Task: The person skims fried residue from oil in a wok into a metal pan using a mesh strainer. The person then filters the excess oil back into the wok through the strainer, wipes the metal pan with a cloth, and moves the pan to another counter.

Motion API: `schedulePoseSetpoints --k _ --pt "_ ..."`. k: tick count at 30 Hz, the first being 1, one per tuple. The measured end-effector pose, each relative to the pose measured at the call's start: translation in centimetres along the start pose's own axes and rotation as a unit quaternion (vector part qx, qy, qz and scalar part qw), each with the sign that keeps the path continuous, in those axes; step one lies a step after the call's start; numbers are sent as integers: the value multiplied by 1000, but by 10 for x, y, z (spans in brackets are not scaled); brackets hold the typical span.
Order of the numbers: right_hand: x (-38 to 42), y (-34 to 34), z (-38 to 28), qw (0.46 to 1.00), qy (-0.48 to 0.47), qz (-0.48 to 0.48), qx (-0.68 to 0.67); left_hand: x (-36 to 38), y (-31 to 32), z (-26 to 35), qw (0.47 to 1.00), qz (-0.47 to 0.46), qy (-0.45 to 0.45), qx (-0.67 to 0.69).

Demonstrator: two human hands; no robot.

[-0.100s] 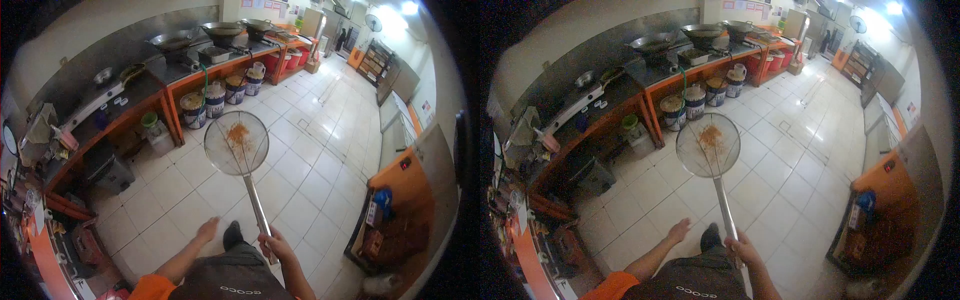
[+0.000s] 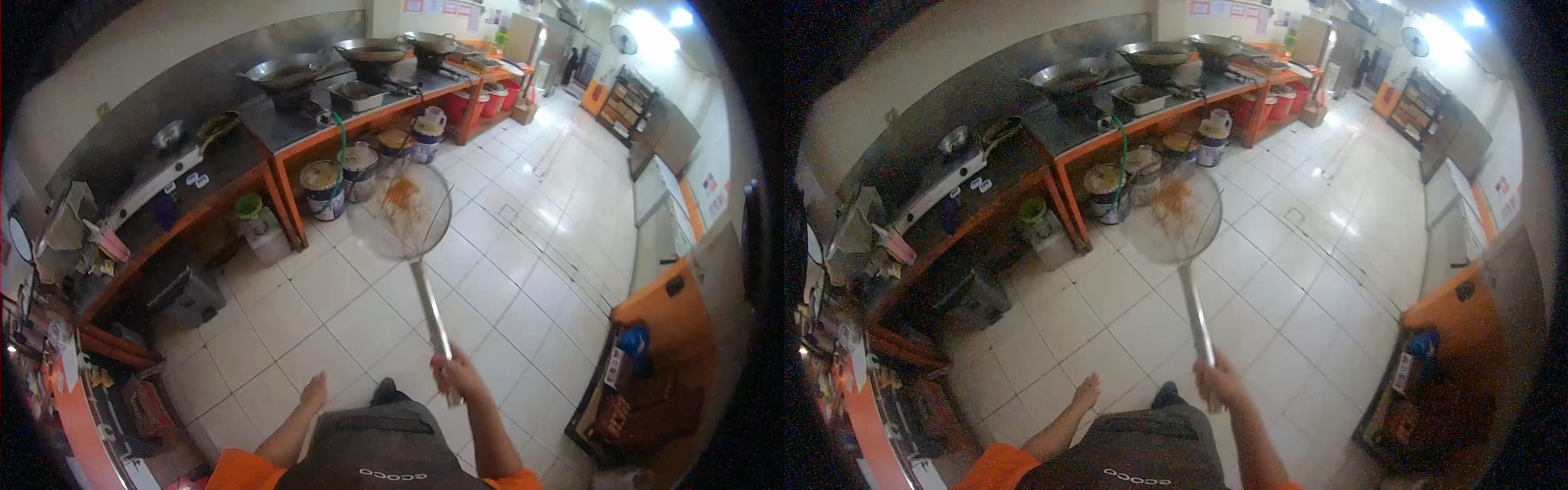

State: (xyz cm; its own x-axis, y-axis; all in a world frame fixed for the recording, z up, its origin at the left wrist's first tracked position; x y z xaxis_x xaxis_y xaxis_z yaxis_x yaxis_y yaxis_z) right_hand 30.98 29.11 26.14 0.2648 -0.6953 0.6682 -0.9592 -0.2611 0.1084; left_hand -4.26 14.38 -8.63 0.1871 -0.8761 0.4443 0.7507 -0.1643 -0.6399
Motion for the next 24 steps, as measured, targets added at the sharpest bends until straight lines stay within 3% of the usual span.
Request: schedulePoseSetpoints --k 1,5,8,12,14,16,18,20,24 --pt "-40 -5 -46 999 -2 -26 -21 -8 -7 -39 995 21 -68 66" --pt "-208 -12 -254 992 -115 -58 18 -8 -64 -73 948 69 -257 176" --pt "-344 -15 -372 989 -134 -57 8 -8 -66 -66 906 68 -355 221" --pt "-481 2 -526 971 -220 -17 92 -47 -57 -26 858 50 -436 267" --pt "-539 7 -592 954 -263 7 143 -91 -66 9 849 48 -444 285" --pt "-607 8 -650 887 -364 101 265 -165 -90 54 858 71 -405 309" --pt "-661 3 -681 836 -402 164 335 -239 -125 109 867 107 -353 334" --pt "-691 2 -700 824 -388 199 362 -321 -178 180 873 161 -285 362" --pt "-737 -16 -724 823 -395 164 375 -456 -262 297 874 269 -133 381"
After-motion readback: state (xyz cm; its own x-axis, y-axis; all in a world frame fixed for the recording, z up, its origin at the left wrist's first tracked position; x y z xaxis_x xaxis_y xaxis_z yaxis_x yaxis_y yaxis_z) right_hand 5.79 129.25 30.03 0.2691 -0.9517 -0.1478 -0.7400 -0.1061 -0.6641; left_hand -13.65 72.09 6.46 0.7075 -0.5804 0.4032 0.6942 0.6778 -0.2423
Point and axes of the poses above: each hand's wrist, its own x-axis away from the middle knuckle, its own y-axis out of the palm, z = x × y, the point moved 10 cm from there along -x, towards the middle knuckle, and after that the axes turned 8 degrees about y, right-handed, at the moved point
